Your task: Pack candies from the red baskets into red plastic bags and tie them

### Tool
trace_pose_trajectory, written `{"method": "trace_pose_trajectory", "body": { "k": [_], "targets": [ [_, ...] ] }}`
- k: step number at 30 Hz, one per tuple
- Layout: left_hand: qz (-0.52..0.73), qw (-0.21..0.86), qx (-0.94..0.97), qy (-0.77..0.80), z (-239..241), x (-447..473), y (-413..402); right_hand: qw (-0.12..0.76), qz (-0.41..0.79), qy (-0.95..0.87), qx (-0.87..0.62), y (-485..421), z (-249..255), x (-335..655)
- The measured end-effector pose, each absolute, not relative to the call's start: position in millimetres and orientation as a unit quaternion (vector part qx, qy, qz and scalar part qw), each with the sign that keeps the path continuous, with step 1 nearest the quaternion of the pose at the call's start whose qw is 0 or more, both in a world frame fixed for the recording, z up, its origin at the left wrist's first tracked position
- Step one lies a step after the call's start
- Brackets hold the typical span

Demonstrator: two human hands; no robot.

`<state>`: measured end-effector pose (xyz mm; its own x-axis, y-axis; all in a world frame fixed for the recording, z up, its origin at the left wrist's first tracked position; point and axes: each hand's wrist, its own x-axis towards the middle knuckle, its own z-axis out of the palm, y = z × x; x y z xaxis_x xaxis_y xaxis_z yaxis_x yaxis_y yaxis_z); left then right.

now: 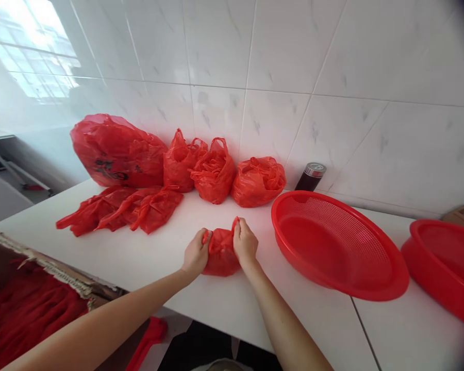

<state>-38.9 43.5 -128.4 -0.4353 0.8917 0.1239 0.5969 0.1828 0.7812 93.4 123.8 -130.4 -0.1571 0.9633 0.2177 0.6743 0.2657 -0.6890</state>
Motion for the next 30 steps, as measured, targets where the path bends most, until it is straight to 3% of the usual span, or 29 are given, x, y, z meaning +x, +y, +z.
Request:
{"method": "trace_pose_trajectory", "body": {
  "k": [5,20,30],
  "targets": [
    [0.348,0.171,0.516,0.764,-134.9,-47.1,50.0,0.314,0.209,-0.725,-0.576,146.6,-140.1,107.7],
    [0.212,0.124,0.528,0.813,-149.3,-78.0,61.3,0.179,0.120,-0.726,-0.653,180.9,-169.8,102.2],
    [0.182,0.115,0.525,0.823,-153.6,-80.8,69.3,0.144,0.087,-0.737,-0.654,191.3,-170.6,100.1]
  ]
}}
